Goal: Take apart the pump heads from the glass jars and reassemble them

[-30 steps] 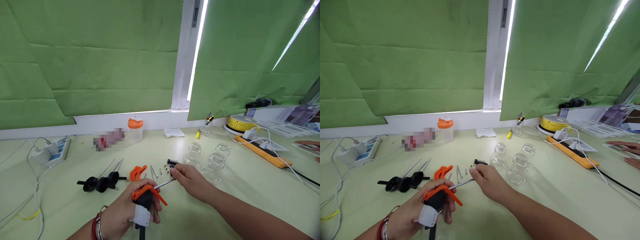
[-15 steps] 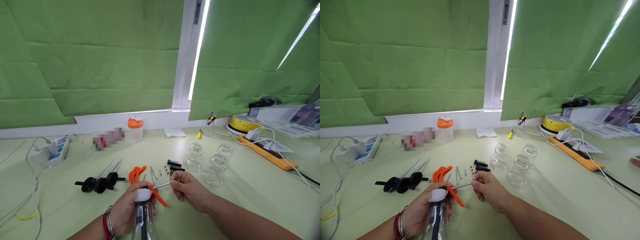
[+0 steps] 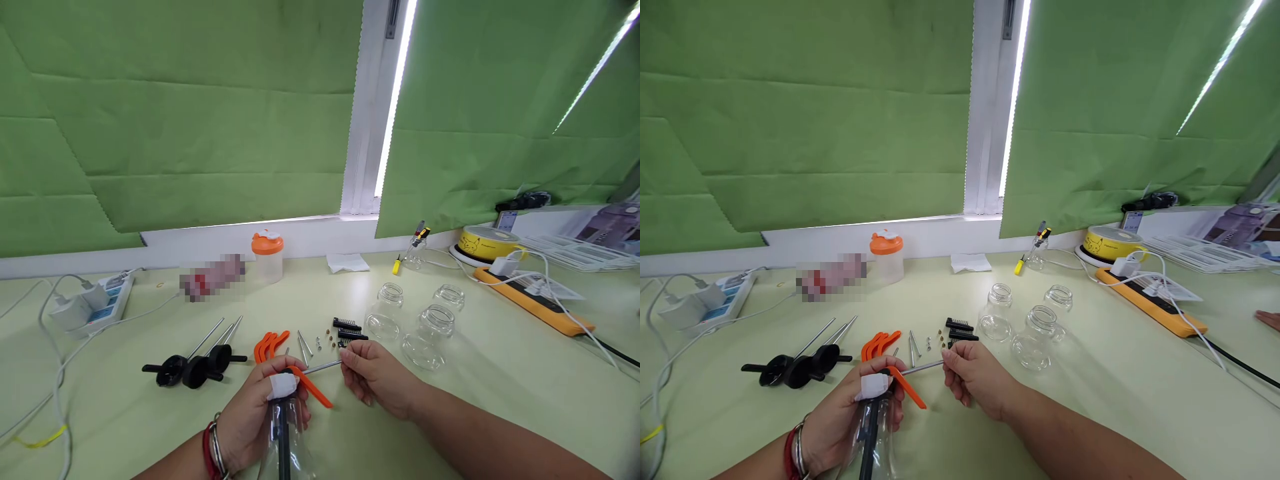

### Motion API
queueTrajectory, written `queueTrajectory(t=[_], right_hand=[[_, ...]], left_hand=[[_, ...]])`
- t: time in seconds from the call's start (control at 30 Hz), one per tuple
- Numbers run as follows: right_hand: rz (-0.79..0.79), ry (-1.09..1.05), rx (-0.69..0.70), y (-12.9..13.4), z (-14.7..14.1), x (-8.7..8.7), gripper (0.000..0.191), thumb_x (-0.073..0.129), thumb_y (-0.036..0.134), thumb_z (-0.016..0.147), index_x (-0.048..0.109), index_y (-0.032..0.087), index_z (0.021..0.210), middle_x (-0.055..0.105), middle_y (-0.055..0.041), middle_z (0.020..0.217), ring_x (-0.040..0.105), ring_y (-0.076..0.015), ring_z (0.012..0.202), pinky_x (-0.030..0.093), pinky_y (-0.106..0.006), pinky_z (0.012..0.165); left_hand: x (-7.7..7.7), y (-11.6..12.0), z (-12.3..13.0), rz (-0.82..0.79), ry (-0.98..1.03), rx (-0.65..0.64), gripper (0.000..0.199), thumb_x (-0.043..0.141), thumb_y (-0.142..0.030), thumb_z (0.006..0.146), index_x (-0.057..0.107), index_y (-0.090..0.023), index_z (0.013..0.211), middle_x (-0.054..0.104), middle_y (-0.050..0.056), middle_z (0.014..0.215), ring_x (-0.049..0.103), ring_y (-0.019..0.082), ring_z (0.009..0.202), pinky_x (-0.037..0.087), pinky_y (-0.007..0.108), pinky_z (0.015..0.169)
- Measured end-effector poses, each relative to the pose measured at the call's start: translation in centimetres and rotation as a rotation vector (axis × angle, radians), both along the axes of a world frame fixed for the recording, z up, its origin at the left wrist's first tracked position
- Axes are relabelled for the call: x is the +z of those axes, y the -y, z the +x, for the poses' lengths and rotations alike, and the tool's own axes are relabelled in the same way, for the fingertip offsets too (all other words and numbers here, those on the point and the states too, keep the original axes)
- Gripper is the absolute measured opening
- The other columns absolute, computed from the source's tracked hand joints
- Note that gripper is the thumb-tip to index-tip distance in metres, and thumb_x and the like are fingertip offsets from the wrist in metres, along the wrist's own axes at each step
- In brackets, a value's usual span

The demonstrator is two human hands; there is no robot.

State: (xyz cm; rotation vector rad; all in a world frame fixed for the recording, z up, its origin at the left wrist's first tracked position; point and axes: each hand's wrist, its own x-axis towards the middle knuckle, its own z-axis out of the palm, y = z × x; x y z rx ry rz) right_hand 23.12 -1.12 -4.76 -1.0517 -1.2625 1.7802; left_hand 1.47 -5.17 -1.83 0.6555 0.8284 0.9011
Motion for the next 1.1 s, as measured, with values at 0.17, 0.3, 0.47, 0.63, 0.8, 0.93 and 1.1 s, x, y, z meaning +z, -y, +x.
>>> queueTrajectory(t=[0.17,0.3,0.47,0.63,0.8,0.93,1.1], right_hand=[[0.006,-0.035,-0.001,0.0,0.0,0.1,0.035,0.070,0.045,0.071,0.051,0.016,0.079,0.052,0.0055,0.053,0.044,-0.0060,0.040,0.033,-0.017,0.034],[-0.012,0.000,-0.017,-0.1,0.0,0.2,0.037,0.067,0.049,0.072,0.050,0.016,0.074,0.054,0.0040,0.055,0.044,-0.0058,0.038,0.030,-0.016,0.032],[-0.003,-0.020,-0.024,-0.2,-0.1,0.2,0.037,0.067,0.049,0.072,0.050,0.016,0.075,0.055,0.0040,0.056,0.045,-0.0062,0.039,0.030,-0.017,0.032],[0.039,-0.031,-0.044,-0.2,0.0,0.1,0.035,0.074,0.041,0.066,0.053,0.016,0.080,0.054,0.0052,0.057,0.045,-0.0062,0.042,0.034,-0.018,0.038],[0.109,0.013,-0.080,-0.6,0.4,0.1,0.029,0.071,0.036,0.068,0.054,0.016,0.082,0.052,0.0047,0.055,0.048,-0.0096,0.049,0.041,-0.024,0.048],[0.372,0.395,-0.096,-0.7,0.5,0.4,0.013,0.057,0.030,0.080,0.059,0.018,0.084,0.055,0.0004,0.065,0.052,-0.0132,0.059,0.042,-0.026,0.056],[0.855,0.953,0.077,-0.4,-0.4,0.7,0.023,0.043,0.017,0.088,0.066,0.019,0.081,0.059,-0.0051,0.087,0.056,-0.0147,0.076,0.040,-0.025,0.066]], left_hand=[[-0.1,-0.1,0.1,-0.006,-0.028,0.014,0.023,0.065,-0.020,0.068,0.060,-0.016,0.090,0.062,0.004,0.064,0.063,0.021,0.054,0.046,0.033,0.056],[0.0,-0.1,0.2,-0.004,-0.040,0.023,0.026,0.067,-0.020,0.066,0.059,-0.016,0.090,0.061,0.004,0.064,0.062,0.021,0.053,0.047,0.033,0.057],[0.3,0.0,0.2,0.011,-0.031,0.030,0.023,0.066,-0.019,0.067,0.059,-0.015,0.089,0.061,0.003,0.063,0.062,0.020,0.053,0.047,0.033,0.057],[0.3,-0.1,0.2,-0.005,-0.034,0.024,0.022,0.064,-0.018,0.069,0.058,-0.016,0.090,0.063,0.004,0.065,0.063,0.020,0.053,0.047,0.032,0.056],[0.2,-0.1,0.1,0.005,-0.038,0.043,0.023,0.064,-0.018,0.068,0.058,-0.016,0.090,0.061,0.002,0.063,0.062,0.019,0.052,0.047,0.031,0.054],[0.4,-0.1,0.0,0.057,-0.017,0.087,0.025,0.065,-0.017,0.067,0.059,-0.015,0.091,0.062,0.003,0.064,0.062,0.019,0.052,0.047,0.032,0.054],[1.1,-0.2,-0.4,0.134,-0.006,0.191,0.025,0.066,-0.018,0.067,0.060,-0.015,0.091,0.064,0.004,0.067,0.063,0.019,0.054,0.046,0.030,0.053]])
